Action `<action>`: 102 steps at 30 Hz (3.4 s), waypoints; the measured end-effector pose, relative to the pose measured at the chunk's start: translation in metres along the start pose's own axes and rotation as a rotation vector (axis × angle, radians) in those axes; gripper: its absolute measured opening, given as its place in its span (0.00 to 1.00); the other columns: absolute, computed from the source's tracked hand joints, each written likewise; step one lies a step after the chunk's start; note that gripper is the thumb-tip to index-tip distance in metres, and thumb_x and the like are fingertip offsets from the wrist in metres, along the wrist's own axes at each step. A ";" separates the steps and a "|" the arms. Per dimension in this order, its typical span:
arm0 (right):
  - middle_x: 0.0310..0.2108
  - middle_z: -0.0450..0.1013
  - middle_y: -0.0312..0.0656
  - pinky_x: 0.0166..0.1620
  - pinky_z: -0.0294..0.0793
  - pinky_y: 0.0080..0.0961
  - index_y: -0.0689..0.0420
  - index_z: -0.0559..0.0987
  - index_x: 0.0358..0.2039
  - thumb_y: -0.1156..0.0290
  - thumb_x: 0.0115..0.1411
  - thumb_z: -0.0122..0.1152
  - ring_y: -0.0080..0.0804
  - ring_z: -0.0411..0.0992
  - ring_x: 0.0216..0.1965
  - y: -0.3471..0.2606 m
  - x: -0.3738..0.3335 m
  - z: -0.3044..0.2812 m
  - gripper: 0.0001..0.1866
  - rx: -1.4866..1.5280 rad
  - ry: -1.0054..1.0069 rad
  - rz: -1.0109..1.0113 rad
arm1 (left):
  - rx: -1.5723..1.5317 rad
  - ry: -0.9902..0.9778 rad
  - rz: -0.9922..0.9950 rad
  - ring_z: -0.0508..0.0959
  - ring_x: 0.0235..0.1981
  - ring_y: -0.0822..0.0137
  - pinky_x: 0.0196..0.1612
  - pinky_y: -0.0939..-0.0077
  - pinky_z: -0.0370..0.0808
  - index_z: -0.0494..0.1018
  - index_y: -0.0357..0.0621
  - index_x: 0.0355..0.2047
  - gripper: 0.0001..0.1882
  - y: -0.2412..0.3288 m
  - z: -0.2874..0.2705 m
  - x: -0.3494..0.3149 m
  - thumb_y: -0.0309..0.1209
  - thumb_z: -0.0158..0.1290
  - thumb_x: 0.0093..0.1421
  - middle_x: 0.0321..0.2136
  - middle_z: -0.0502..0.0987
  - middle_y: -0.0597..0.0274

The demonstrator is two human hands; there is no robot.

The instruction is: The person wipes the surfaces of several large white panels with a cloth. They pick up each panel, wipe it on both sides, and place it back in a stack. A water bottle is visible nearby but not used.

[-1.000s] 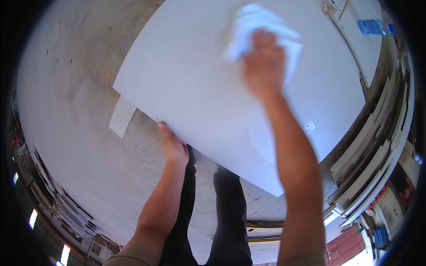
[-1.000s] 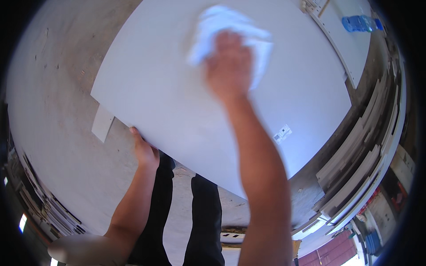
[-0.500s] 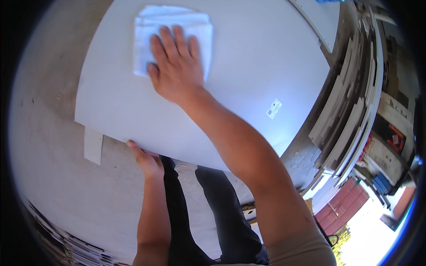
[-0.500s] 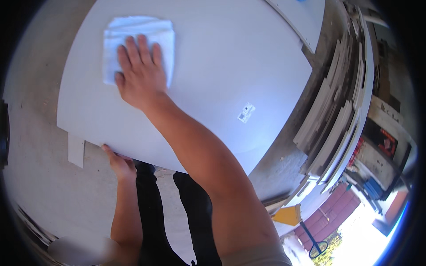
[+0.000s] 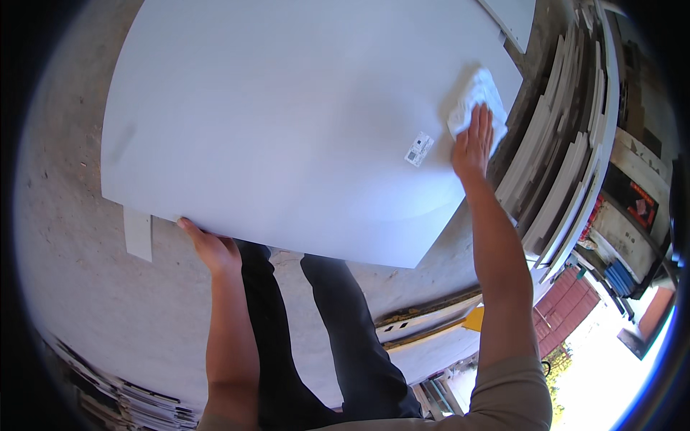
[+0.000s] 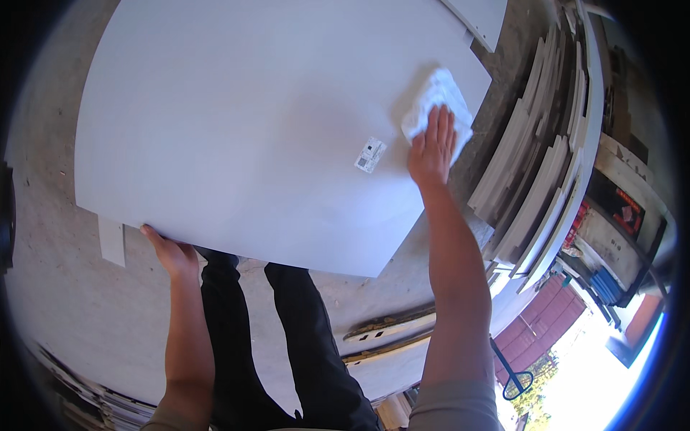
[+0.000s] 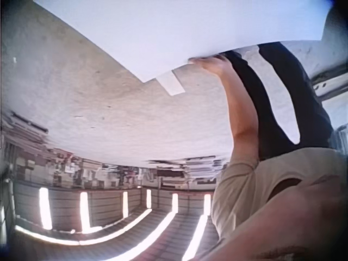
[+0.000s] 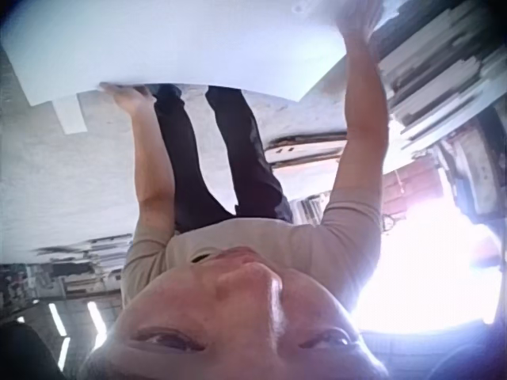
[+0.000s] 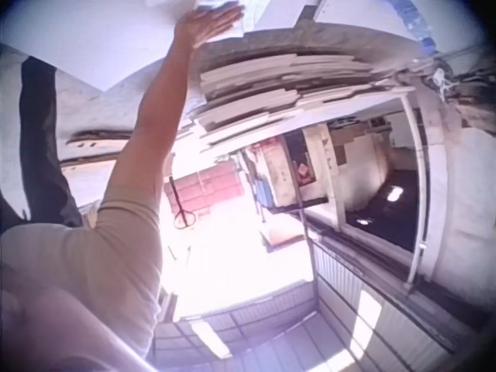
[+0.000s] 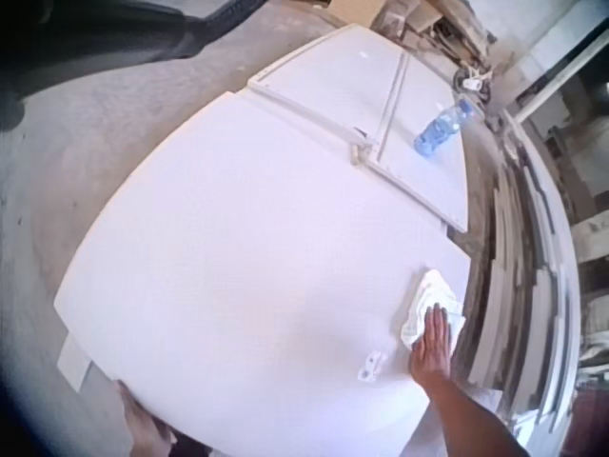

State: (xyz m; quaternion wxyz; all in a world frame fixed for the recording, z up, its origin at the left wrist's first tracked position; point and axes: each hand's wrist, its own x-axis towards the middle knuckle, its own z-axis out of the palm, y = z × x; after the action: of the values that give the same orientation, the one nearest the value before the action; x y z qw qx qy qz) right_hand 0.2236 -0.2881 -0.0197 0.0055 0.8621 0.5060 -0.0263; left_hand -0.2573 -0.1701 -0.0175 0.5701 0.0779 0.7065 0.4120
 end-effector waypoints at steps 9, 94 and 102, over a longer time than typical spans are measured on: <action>0.71 0.43 0.61 0.69 0.36 0.62 0.60 0.53 0.70 0.67 0.57 0.54 0.65 0.38 0.72 -0.096 -0.217 -0.011 0.41 0.163 -0.251 0.042 | 0.060 -0.021 -0.004 0.54 0.69 0.60 0.69 0.62 0.55 0.46 0.47 0.71 0.41 0.005 0.007 -0.005 0.63 0.29 0.69 0.70 0.52 0.61; 0.48 0.77 0.41 0.49 0.74 0.37 0.55 0.76 0.54 0.41 0.69 0.37 0.36 0.76 0.45 0.071 -0.046 -0.007 0.33 1.127 -0.407 1.458 | 0.073 0.180 0.016 0.62 0.65 0.55 0.65 0.59 0.62 0.56 0.46 0.67 0.42 0.140 -0.038 0.116 0.63 0.46 0.64 0.68 0.58 0.57; 0.48 0.76 0.60 0.57 0.68 0.45 0.68 0.78 0.50 0.40 0.67 0.35 0.59 0.72 0.53 0.003 -0.120 0.026 0.40 0.595 -0.224 1.501 | 0.253 0.091 0.017 0.57 0.68 0.51 0.68 0.52 0.56 0.56 0.45 0.68 0.41 0.149 -0.032 0.156 0.64 0.33 0.67 0.68 0.57 0.54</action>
State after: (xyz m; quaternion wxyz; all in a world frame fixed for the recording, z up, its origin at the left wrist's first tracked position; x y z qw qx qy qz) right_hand 0.1665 -0.3954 -0.0392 -0.1572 0.9291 -0.2383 -0.2349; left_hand -0.3919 0.0011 -0.0326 0.5195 0.1364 0.7773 0.3275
